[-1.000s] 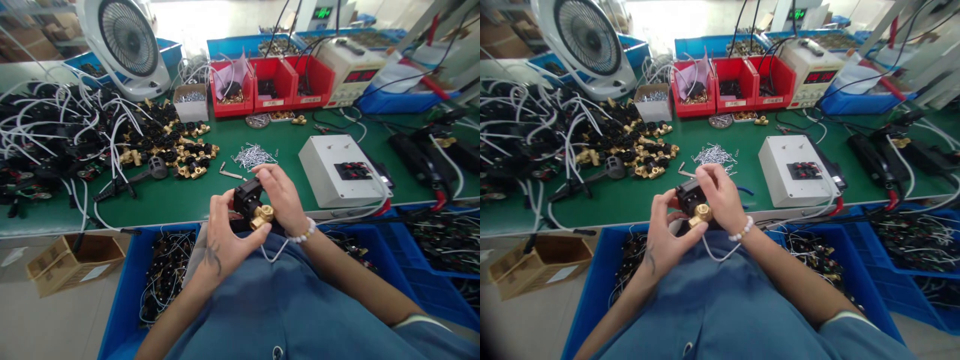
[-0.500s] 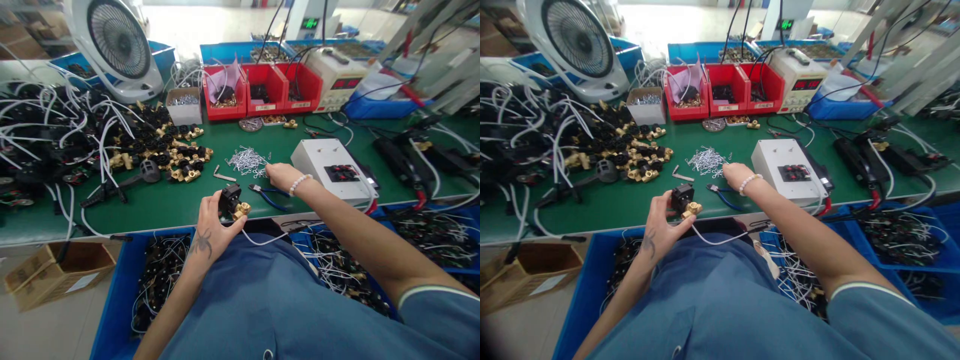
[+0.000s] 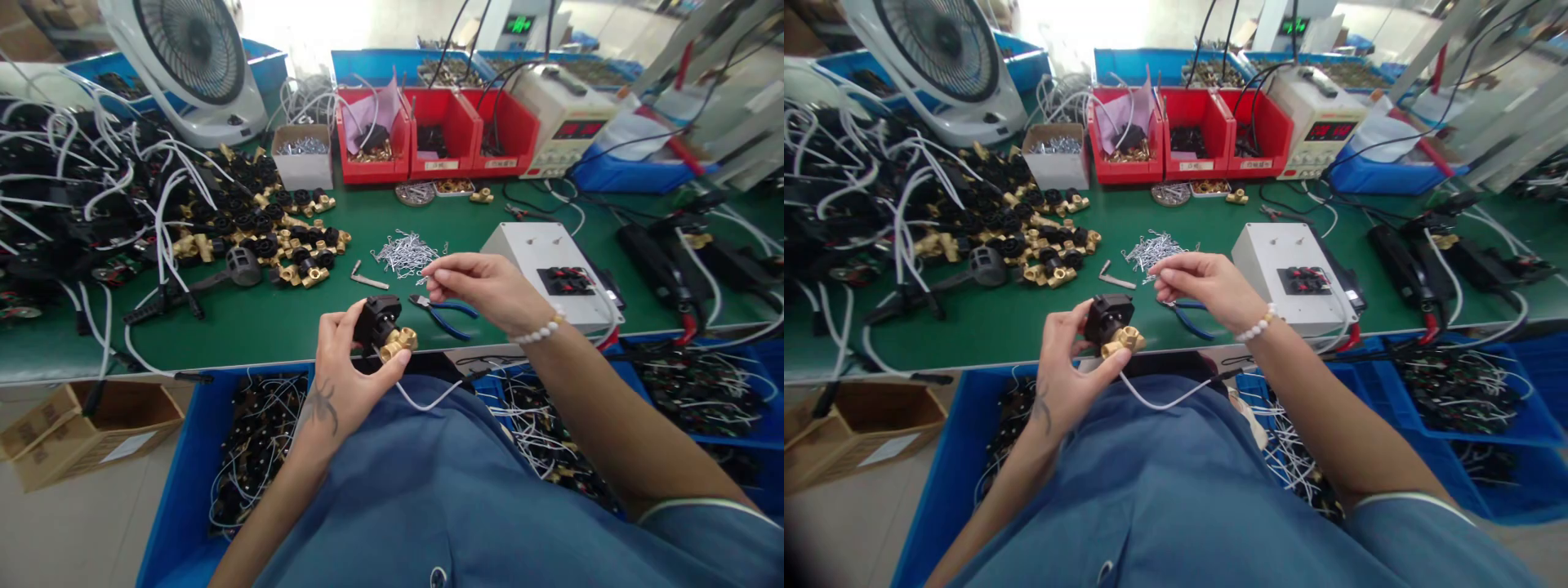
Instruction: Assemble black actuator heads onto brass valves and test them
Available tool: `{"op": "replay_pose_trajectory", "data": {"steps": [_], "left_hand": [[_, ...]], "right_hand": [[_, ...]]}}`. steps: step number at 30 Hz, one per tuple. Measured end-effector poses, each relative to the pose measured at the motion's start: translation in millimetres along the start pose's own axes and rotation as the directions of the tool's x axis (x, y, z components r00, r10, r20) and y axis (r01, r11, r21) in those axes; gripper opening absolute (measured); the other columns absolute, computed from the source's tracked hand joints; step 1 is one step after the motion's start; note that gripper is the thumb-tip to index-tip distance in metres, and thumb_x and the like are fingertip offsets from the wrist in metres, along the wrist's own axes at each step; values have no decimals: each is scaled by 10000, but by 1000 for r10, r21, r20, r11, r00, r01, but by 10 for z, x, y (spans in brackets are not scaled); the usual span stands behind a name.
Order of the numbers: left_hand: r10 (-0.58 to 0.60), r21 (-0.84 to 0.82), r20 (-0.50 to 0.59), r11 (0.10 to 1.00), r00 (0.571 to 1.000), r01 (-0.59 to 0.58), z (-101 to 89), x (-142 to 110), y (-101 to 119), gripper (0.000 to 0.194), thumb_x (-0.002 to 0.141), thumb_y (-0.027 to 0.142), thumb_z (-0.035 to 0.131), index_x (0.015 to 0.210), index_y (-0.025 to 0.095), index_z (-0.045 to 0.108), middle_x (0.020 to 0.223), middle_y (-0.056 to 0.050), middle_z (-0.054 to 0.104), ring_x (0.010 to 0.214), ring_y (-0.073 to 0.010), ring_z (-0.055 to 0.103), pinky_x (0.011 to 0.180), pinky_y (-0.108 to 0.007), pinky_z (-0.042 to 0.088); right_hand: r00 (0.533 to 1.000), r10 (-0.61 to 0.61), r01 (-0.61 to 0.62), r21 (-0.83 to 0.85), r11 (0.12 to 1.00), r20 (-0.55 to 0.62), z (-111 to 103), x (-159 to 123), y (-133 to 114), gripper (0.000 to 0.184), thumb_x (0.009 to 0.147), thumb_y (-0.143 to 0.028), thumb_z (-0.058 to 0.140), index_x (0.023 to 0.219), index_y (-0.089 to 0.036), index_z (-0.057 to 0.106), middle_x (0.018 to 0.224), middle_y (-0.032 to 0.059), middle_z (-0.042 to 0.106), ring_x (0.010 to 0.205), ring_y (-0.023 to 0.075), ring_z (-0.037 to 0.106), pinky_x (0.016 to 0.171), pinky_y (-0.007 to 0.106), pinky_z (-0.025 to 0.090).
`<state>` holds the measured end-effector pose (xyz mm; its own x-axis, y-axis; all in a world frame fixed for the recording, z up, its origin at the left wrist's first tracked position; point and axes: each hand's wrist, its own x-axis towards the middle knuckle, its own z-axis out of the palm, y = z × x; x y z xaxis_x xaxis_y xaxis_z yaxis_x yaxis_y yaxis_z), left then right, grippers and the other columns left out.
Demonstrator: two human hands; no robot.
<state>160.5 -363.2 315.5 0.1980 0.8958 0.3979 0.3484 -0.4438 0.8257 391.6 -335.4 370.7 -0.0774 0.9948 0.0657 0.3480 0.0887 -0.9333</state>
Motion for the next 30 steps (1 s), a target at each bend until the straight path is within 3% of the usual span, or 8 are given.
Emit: {"op": "replay_pose_trajectory", "data": {"steps": [1,3,10,14,18,23,30], "left_hand": [[23,5,-9,1000,1000,-23,-31,-6,52,663,778,395,758,1376,218,531,1132,-59,502,1069,-201,583,840,-328,604],[76,25,-27,997,997,-75,-91,-22,150,692,775,393,765,1399,227,515,1132,-54,497,1065,-198,571,846,-326,597],[193,107,-18,976,981,-190,-222,-90,365,777,749,426,793,1431,217,485,1153,-53,496,1079,-201,551,888,-347,580],[220,126,4,968,976,-219,-251,-91,413,779,744,446,792,1419,206,487,1153,-55,502,1069,-199,552,885,-347,580],[223,126,7,967,975,-222,-269,-85,436,770,745,448,787,1415,212,488,1154,-57,507,1068,-206,555,880,-351,581],[224,121,9,967,974,-224,-280,-96,439,783,735,431,796,1423,232,479,1155,-55,507,1065,-208,560,877,-356,581],[217,119,15,969,976,-217,-300,-85,435,767,746,439,786,1417,226,480,1157,-64,507,1065,-216,560,883,-384,579]], "right_hand": [[999,-37,36,109,993,4,38,-83,-81,275,900,-392,656,1029,-163,734,868,48,725,778,137,683,775,305,575],[994,-105,101,115,988,27,106,-227,-259,202,888,-366,696,960,-192,769,832,25,719,792,129,676,785,289,568],[966,-256,248,-136,959,-45,266,-476,-695,78,884,-249,718,942,-209,752,835,-7,721,727,119,660,700,253,557],[911,-411,374,-372,850,-23,317,-526,-759,83,923,-209,670,943,-221,750,899,-3,736,812,135,679,782,263,555],[864,-502,454,-465,760,22,365,-544,-775,117,952,-184,627,961,-220,737,937,-5,745,843,129,688,793,249,551],[845,-530,492,-492,718,72,389,-531,-779,118,952,-146,617,960,-194,724,926,-4,743,853,110,687,790,216,545],[875,-474,463,-451,763,98,400,-522,-772,140,965,-176,594,934,-216,724,913,-3,734,833,122,682,790,237,545]]}}
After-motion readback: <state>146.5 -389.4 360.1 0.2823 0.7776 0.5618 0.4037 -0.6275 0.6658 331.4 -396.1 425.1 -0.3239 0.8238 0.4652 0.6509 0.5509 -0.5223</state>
